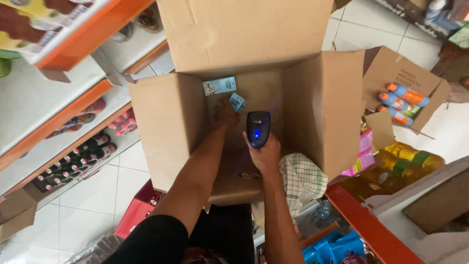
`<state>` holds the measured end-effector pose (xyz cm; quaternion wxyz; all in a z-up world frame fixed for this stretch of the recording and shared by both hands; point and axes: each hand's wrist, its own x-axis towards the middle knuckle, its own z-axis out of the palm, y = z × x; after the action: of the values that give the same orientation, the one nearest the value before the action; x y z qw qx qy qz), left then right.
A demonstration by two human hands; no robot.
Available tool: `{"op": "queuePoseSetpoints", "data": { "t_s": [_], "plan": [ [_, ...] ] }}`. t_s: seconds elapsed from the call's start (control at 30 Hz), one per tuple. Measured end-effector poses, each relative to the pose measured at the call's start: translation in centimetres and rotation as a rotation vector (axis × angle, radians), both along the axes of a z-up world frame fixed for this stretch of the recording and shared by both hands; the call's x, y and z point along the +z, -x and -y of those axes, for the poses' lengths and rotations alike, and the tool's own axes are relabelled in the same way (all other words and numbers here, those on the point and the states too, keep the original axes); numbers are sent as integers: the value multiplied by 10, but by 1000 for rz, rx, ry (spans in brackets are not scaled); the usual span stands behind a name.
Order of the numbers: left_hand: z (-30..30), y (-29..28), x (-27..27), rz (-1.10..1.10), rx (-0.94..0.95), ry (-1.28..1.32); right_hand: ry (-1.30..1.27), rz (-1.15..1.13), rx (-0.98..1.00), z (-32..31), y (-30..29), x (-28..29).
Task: The person scans several cartons of milk using a handheld scanner and places them into a cardboard box.
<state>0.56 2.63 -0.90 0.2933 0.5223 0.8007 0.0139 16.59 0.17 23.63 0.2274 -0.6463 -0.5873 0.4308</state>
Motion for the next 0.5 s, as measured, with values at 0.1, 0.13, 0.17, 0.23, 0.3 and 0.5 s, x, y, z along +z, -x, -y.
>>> {"op": "queuePoseSetpoints", "data": {
  "t_s": [0.1, 0.13, 0.17, 0.23, 0.3, 0.5],
  "plan": [
    [-11, 0, 62, 335, 169, 38, 94, -25, -91, 2, -1, 6],
    [-11, 2, 87, 450, 241, 52, 68, -25, -89, 3, 0, 10],
    [-6, 7, 113, 560, 310, 48, 20, -251, -201, 7, 4, 16],
    [8, 12, 170, 844, 508, 14, -37, -485, -303, 15, 5, 33],
    [20, 18, 227, 1047, 594, 26, 39, -661, -432, 22, 0, 58],
    [61, 38, 347, 1649, 560, -70, 60, -465, -326, 59, 4, 142]
  ]
}}
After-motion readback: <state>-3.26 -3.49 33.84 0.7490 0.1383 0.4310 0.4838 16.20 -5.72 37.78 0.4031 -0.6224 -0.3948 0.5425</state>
